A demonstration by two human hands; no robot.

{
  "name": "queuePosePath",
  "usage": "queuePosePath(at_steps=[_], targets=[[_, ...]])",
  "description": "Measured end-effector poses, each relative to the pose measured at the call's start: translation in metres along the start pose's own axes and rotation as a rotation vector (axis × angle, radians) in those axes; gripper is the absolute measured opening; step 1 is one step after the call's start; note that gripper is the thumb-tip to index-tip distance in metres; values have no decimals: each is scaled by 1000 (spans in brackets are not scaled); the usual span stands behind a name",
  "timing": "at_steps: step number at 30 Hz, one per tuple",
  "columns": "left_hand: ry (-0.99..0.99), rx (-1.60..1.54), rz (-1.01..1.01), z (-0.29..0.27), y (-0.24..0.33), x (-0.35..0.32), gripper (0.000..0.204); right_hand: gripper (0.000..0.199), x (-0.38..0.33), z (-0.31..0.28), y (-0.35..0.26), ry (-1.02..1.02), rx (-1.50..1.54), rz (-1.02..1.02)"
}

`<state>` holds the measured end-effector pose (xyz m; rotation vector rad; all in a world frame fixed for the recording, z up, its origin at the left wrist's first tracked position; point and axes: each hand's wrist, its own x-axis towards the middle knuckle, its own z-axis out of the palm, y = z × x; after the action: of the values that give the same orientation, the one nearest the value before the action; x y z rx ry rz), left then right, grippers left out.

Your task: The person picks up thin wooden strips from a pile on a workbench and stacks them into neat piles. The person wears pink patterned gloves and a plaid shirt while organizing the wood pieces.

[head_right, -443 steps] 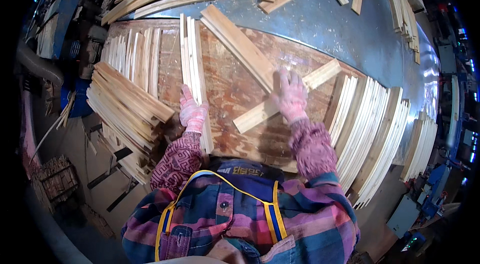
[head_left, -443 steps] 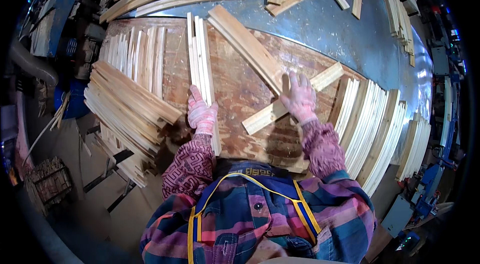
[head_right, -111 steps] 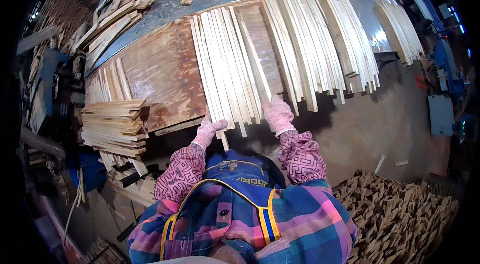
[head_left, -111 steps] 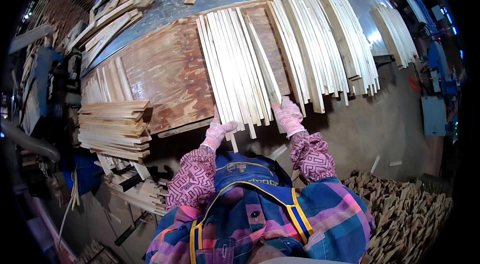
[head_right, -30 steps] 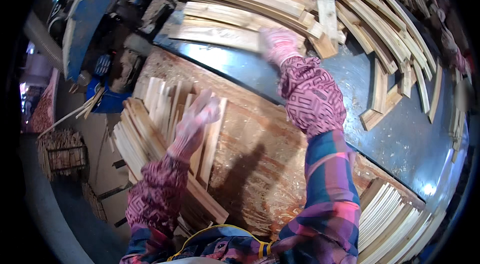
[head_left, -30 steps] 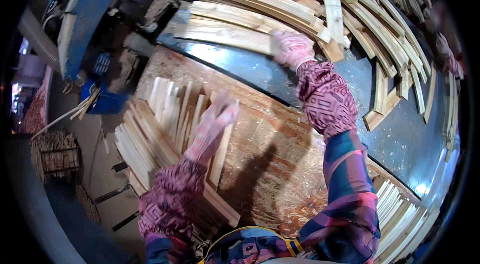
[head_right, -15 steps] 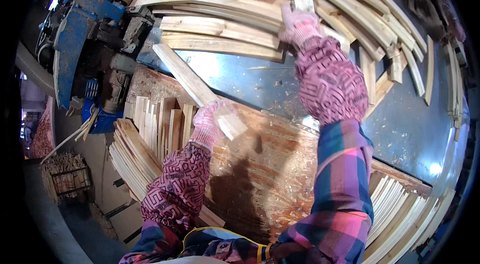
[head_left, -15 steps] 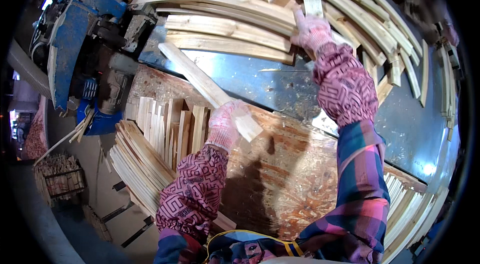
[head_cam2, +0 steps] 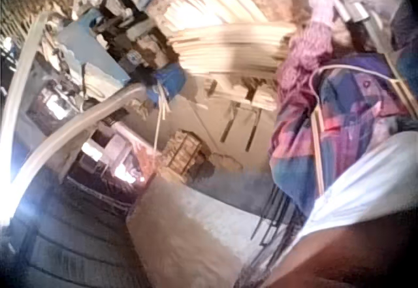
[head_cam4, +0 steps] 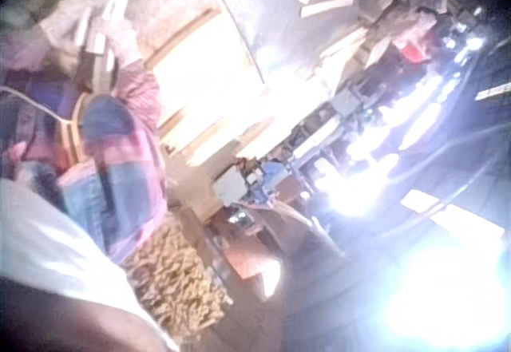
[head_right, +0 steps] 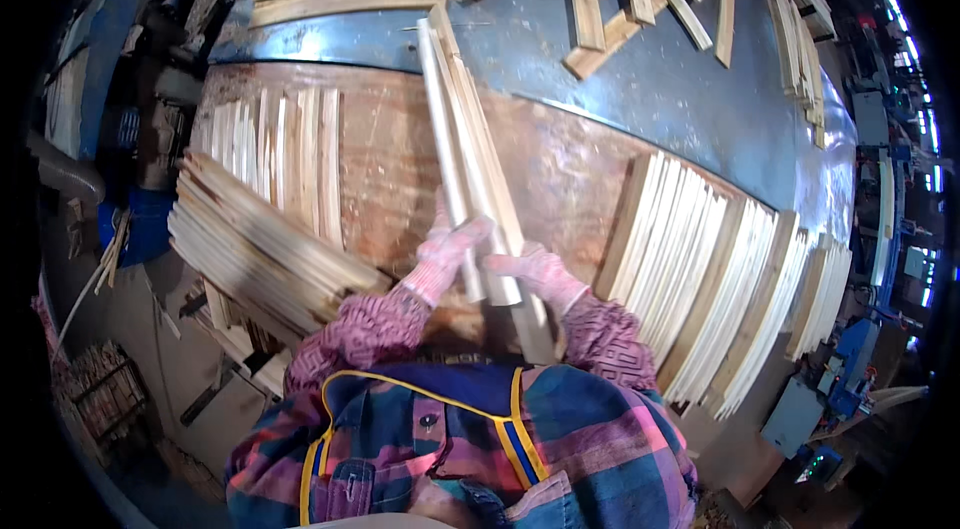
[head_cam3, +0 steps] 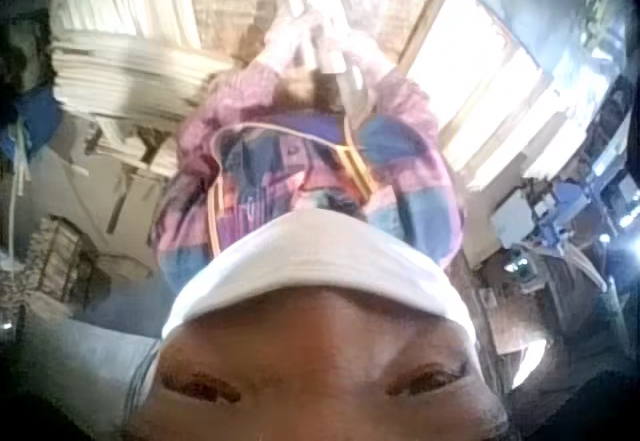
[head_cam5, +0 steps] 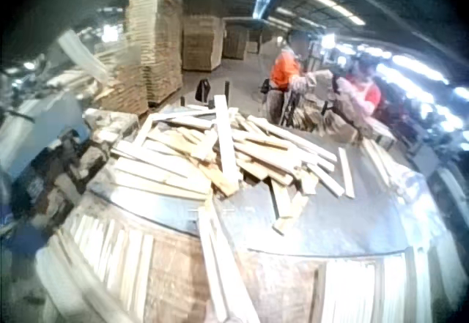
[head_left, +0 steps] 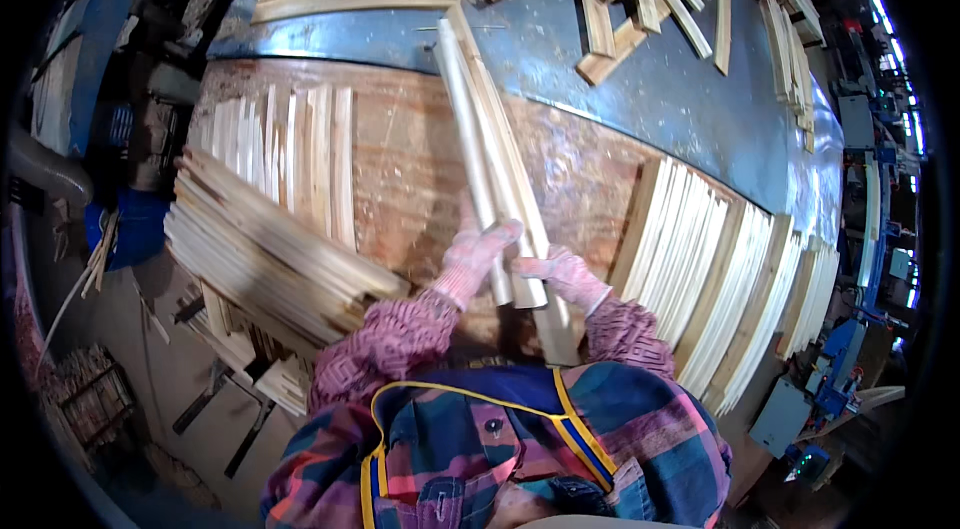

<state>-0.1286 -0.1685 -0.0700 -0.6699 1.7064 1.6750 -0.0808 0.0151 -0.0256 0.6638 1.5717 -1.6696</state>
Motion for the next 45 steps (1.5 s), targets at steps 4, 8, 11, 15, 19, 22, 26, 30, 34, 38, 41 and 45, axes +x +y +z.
queuePosePath(at_steps=[4, 8, 11, 15, 19, 22, 26, 30, 34, 38, 41, 45], targets=[[-240, -397, 79, -7, -33, -9, 69, 45, -21, 2, 65, -71, 288, -56], [-313, -426, 109, -29, -54, 4, 51, 46, -62, 27, 66, 4, -104, 41], [-233, -361, 238, -9, -62, 8, 64, 61, -82, 50, 58, 35, -556, -22], [-552, -608, 26, -49, -56, -3, 59, 72, -88, 13, 76, -173, 501, 33], [-391, -596, 26, -73, -65, -5, 33, 64, -23, -2, 62, -110, 277, -93], [-450, -351, 71, -28, -38, -34, 54, 72, 58, 1, 66, 308, -750, -599], [147, 835, 51, -2, -28, -7, 107, 78, 79, 18, 7, 166, -866, -305], [373, 914, 66, 30, -27, -11, 130, 64, 114, -53, -21, 385, -864, -734], [419, 877, 92, 36, -32, -12, 124, 83, 142, -148, -174, 721, -618, -255], [447, 867, 366, 15, -89, 10, 121, 92, 227, -189, -234, 1037, -656, -49], [442, 756, 323, 29, -50, -5, 122, 91, 273, -198, -216, 1204, -721, 17], [453, 771, 310, 22, -58, -7, 124, 69, 242, -227, -213, 1095, -619, -72]])
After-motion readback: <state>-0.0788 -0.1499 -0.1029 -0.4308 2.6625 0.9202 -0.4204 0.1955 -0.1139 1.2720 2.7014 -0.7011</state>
